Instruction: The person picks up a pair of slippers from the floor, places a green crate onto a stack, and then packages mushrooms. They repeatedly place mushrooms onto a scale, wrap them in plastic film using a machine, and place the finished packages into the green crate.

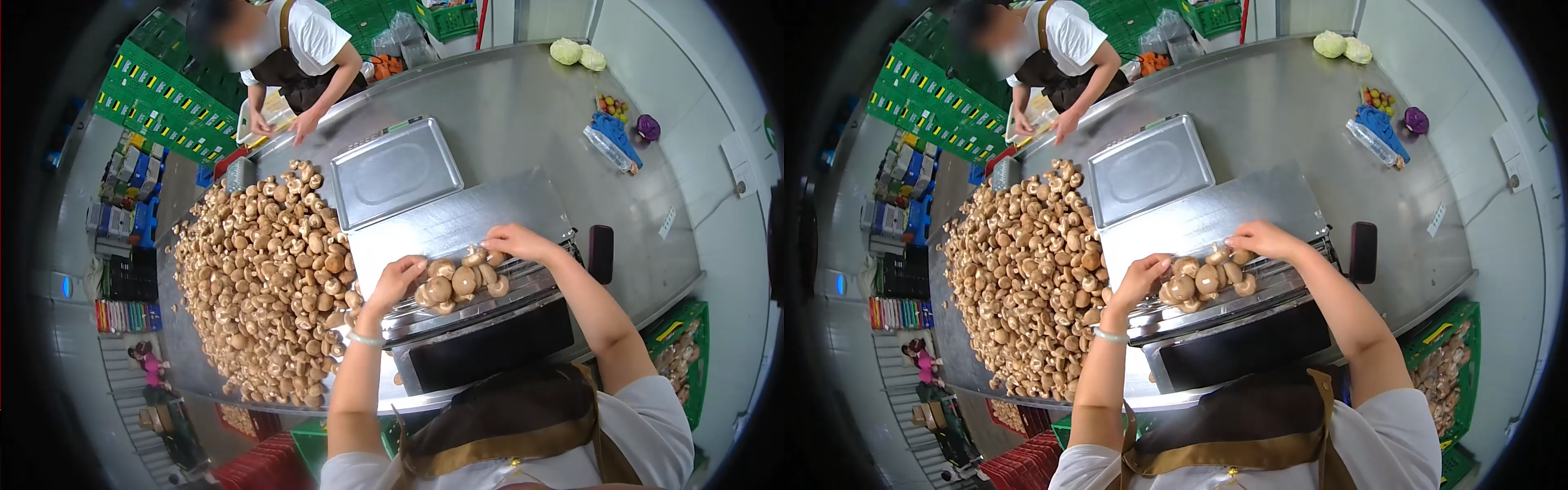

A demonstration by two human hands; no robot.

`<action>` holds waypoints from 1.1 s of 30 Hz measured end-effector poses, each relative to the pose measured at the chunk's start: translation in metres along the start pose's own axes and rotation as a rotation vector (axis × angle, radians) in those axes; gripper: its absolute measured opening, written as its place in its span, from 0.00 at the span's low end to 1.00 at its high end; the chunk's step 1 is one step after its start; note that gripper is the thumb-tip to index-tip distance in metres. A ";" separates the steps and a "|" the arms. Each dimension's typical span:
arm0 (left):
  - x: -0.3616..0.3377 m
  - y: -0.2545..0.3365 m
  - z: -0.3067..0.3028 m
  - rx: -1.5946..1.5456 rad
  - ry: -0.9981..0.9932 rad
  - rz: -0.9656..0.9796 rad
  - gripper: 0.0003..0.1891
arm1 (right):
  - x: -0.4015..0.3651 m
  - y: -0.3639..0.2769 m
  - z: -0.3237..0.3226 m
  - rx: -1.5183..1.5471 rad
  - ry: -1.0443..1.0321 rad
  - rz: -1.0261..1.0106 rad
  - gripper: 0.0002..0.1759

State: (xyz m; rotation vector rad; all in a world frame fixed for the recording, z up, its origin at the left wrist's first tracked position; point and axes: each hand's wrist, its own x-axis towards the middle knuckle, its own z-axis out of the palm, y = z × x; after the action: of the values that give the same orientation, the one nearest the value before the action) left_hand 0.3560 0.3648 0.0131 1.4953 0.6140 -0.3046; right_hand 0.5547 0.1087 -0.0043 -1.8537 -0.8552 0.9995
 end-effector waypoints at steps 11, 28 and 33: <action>-0.127 0.043 0.070 0.398 0.443 0.374 0.18 | -0.103 -0.095 0.021 -0.065 0.302 -0.287 0.22; -0.136 -0.151 0.147 0.290 0.716 0.316 0.13 | -0.210 0.058 0.120 -0.262 0.489 0.184 0.16; -0.148 -0.195 0.152 0.008 0.611 0.395 0.06 | -0.217 0.068 0.141 0.104 0.594 0.032 0.10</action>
State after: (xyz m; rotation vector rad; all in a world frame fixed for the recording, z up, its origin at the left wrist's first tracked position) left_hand 0.1572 0.1741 -0.0729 1.6817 0.7720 0.4740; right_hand 0.3451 -0.0526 -0.0450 -1.9240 -0.4070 0.4494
